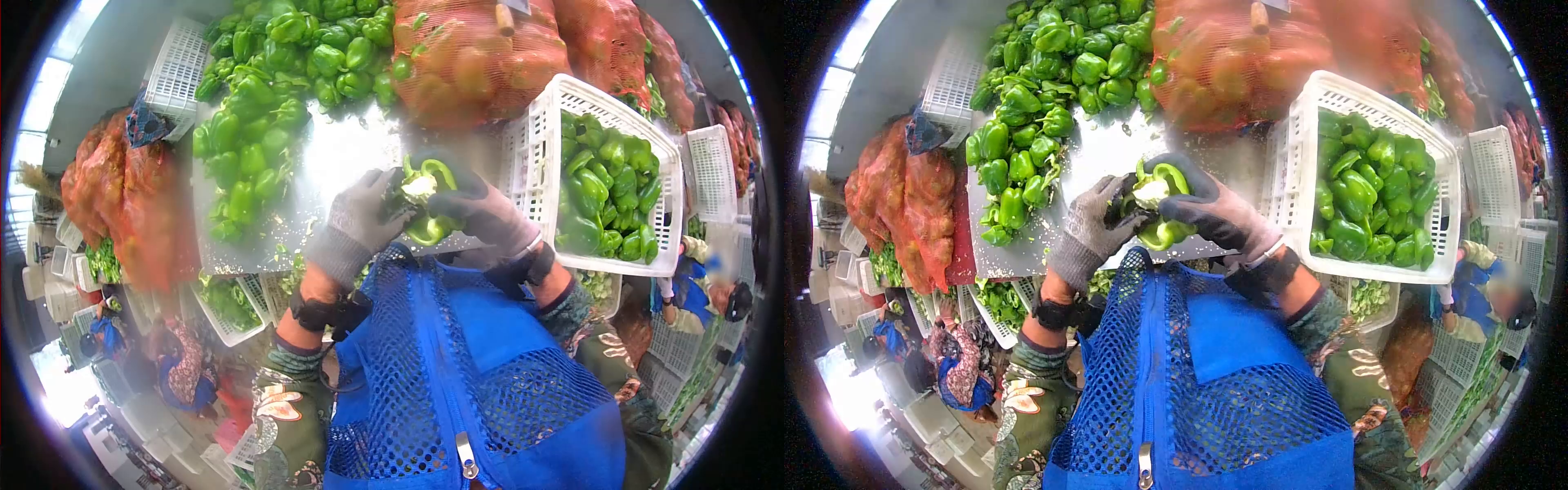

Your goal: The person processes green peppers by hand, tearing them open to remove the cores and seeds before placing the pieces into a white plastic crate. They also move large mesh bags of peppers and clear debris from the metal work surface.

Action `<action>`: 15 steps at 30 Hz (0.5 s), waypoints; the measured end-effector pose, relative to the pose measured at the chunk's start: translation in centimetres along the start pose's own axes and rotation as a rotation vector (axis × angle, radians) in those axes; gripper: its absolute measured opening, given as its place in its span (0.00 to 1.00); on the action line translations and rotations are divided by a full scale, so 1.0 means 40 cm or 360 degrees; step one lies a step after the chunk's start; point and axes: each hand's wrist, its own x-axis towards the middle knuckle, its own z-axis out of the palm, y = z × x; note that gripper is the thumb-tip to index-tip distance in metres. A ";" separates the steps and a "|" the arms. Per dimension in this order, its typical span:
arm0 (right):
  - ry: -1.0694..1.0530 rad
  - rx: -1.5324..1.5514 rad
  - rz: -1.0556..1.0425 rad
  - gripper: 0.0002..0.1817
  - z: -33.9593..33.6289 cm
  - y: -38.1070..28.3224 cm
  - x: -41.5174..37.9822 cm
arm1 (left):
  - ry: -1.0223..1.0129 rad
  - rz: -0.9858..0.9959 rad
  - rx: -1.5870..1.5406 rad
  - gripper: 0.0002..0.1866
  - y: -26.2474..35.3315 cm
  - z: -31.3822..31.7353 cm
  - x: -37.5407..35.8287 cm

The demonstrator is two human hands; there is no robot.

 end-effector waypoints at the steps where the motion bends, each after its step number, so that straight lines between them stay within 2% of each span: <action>1: -0.0038 -0.0078 0.0023 0.22 -0.005 -0.003 0.000 | 0.0018 0.0012 0.0020 0.26 0.000 0.012 -0.010; 3: -0.0104 -0.0246 0.0069 0.22 -0.020 -0.015 0.003 | 0.0181 0.0051 0.0046 0.24 -0.002 0.047 -0.023; 4: -0.0029 -0.0291 0.0135 0.20 -0.009 -0.040 -0.001 | 0.0231 0.0042 -0.0005 0.24 -0.005 0.061 -0.026; 7: 0.0052 -0.0122 0.0192 0.19 -0.011 -0.027 0.013 | 0.0328 -0.0074 -0.0029 0.24 -0.016 0.090 -0.019; 10: 0.0158 -0.0156 0.0090 0.17 0.006 0.011 0.039 | 0.0339 -0.0336 0.0013 0.21 -0.022 0.099 0.006; 13: 0.0248 -0.0248 -0.0137 0.16 0.033 0.025 0.061 | 0.0496 -0.0176 -0.0038 0.21 -0.041 0.082 0.021; 14: 0.0219 -0.0201 -0.0146 0.19 0.029 0.045 0.070 | 0.0289 -0.0280 0.0037 0.28 -0.039 0.063 0.020; 15: 0.0199 -0.0445 -0.0133 0.21 0.022 0.055 0.077 | 0.0321 -0.0182 0.0153 0.30 -0.024 0.044 0.024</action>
